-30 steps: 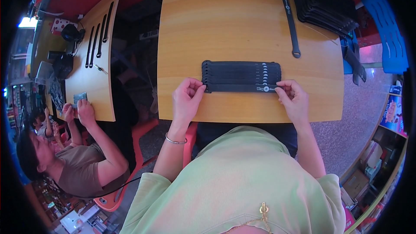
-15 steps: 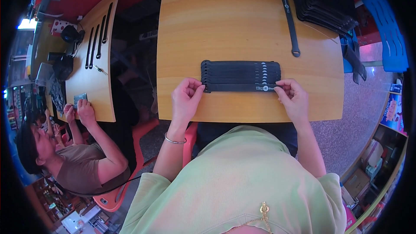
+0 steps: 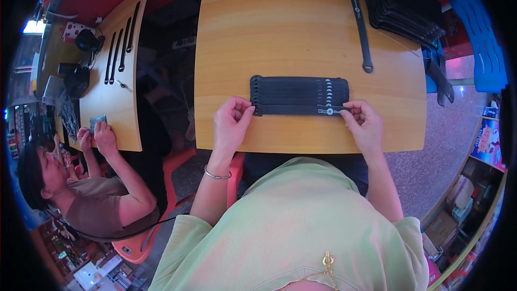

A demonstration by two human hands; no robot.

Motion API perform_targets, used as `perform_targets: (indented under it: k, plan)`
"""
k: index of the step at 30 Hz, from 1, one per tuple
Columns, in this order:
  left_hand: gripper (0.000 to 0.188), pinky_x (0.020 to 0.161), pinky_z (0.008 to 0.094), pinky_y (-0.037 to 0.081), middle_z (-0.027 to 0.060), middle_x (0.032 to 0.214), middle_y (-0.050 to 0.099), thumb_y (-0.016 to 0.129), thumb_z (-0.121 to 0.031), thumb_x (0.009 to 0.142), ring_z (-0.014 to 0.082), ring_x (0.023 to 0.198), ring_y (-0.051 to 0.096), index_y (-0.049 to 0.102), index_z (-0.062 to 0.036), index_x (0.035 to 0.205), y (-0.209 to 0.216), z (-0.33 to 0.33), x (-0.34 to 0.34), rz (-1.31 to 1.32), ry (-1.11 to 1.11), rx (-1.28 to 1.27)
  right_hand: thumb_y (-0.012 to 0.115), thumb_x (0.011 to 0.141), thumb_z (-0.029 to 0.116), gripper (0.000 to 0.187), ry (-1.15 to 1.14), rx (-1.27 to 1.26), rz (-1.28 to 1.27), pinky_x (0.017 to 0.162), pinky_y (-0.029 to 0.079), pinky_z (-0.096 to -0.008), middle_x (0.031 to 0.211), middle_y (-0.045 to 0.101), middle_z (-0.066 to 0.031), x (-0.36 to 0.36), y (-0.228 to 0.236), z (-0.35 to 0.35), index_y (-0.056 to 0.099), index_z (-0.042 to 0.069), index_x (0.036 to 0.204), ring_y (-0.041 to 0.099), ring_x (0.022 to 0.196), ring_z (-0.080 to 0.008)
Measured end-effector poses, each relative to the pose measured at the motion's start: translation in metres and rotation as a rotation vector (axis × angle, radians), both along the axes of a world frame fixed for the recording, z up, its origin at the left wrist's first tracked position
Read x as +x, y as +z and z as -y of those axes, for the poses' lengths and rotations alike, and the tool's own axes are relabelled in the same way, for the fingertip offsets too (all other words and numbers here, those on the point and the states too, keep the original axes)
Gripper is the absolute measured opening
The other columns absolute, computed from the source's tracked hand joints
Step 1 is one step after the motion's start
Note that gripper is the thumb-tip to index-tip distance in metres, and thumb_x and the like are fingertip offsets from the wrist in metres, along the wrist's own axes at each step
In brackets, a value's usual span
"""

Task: Inspecting, organizing, and stacking black textile straps, then securing the stack with a rubber band.

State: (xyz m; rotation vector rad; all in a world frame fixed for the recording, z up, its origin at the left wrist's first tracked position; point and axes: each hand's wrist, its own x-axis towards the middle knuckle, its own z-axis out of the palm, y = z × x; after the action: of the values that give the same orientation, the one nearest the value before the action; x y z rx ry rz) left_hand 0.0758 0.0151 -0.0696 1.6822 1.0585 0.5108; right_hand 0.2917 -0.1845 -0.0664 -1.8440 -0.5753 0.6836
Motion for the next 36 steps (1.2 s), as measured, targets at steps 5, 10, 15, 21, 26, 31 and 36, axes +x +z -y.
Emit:
perform_targets:
  k: [5, 10, 15, 21, 26, 31, 36]
  plan:
    - [0.007, 0.05, 0.0167, 0.038, -0.001, 0.066, 0.058, 0.065, 0.002, 0.079, 0.0012, 0.053, 0.046, 0.06, 0.0021, 0.084, -0.0008, 0.0002, 0.0002, -0.017, -0.002, 0.028, 0.071, 0.078, 0.005, 0.019, -0.031, -0.002, 0.076, 0.057, 0.046, -0.0187, 0.072, 0.057, 0.0001, -0.0013, -0.0035, -0.0002, 0.058, 0.001, 0.091, 0.052, 0.062, -0.0044]
    - [0.007, 0.049, 0.0167, 0.038, -0.001, 0.066, 0.058, 0.065, 0.002, 0.08, 0.0011, 0.052, 0.046, 0.06, 0.0021, 0.084, -0.0038, -0.0011, 0.0001, 0.006, -0.014, 0.032, 0.071, 0.078, 0.004, 0.022, -0.041, -0.007, 0.086, 0.056, 0.044, -0.0169, 0.072, 0.054, 0.0015, -0.0016, -0.0003, -0.0036, 0.053, 0.003, 0.091, 0.05, 0.061, -0.0031]
    - [0.007, 0.049, 0.0163, 0.037, -0.0013, 0.066, 0.058, 0.065, 0.003, 0.08, 0.0007, 0.052, 0.045, 0.06, 0.0019, 0.084, -0.001, -0.0007, 0.0019, -0.004, -0.011, 0.036, 0.073, 0.077, 0.007, 0.022, -0.045, -0.039, 0.094, 0.056, 0.045, -0.019, 0.071, 0.056, -0.0003, 0.0005, -0.0031, -0.0028, 0.055, 0.003, 0.088, 0.052, 0.06, -0.0047]
    - [0.006, 0.048, 0.0163, 0.037, -0.0015, 0.065, 0.057, 0.065, 0.003, 0.08, 0.0005, 0.052, 0.045, 0.06, 0.0019, 0.084, -0.0022, 0.0008, 0.0001, 0.007, -0.016, 0.042, 0.073, 0.077, 0.006, 0.019, -0.04, -0.05, 0.114, 0.055, 0.045, -0.0187, 0.068, 0.057, 0.0001, -0.0031, 0.0007, -0.0039, 0.055, 0.002, 0.084, 0.052, 0.059, -0.0044]
    - [0.006, 0.048, 0.0164, 0.036, -0.0013, 0.065, 0.057, 0.064, 0.003, 0.08, 0.0006, 0.051, 0.044, 0.059, 0.0021, 0.084, -0.0014, 0.0022, -0.0005, 0.003, -0.014, 0.045, 0.069, 0.079, 0.002, 0.017, -0.025, -0.061, 0.131, 0.053, 0.041, -0.0162, 0.068, 0.054, 0.0021, -0.0041, 0.0009, -0.0038, 0.054, 0.002, 0.086, 0.05, 0.059, -0.0026]
    - [0.006, 0.048, 0.0165, 0.036, -0.0013, 0.064, 0.057, 0.064, 0.003, 0.08, 0.0006, 0.051, 0.044, 0.059, 0.0021, 0.084, -0.0012, 0.0009, 0.0012, 0.001, -0.021, 0.063, 0.071, 0.078, 0.004, 0.018, -0.036, -0.066, 0.141, 0.053, 0.043, -0.018, 0.068, 0.056, 0.0003, -0.002, -0.0007, -0.0053, 0.055, 0.002, 0.085, 0.052, 0.058, -0.0042]
    - [0.006, 0.048, 0.0166, 0.035, -0.0016, 0.064, 0.056, 0.064, 0.003, 0.08, 0.0007, 0.051, 0.044, 0.059, 0.002, 0.083, -0.003, -0.0002, 0.0006, 0.009, -0.019, 0.053, 0.073, 0.077, 0.008, 0.019, -0.045, -0.086, 0.143, 0.054, 0.046, -0.0202, 0.068, 0.058, -0.0012, -0.0015, -0.0006, -0.0066, 0.056, 0.003, 0.084, 0.054, 0.057, -0.0056]
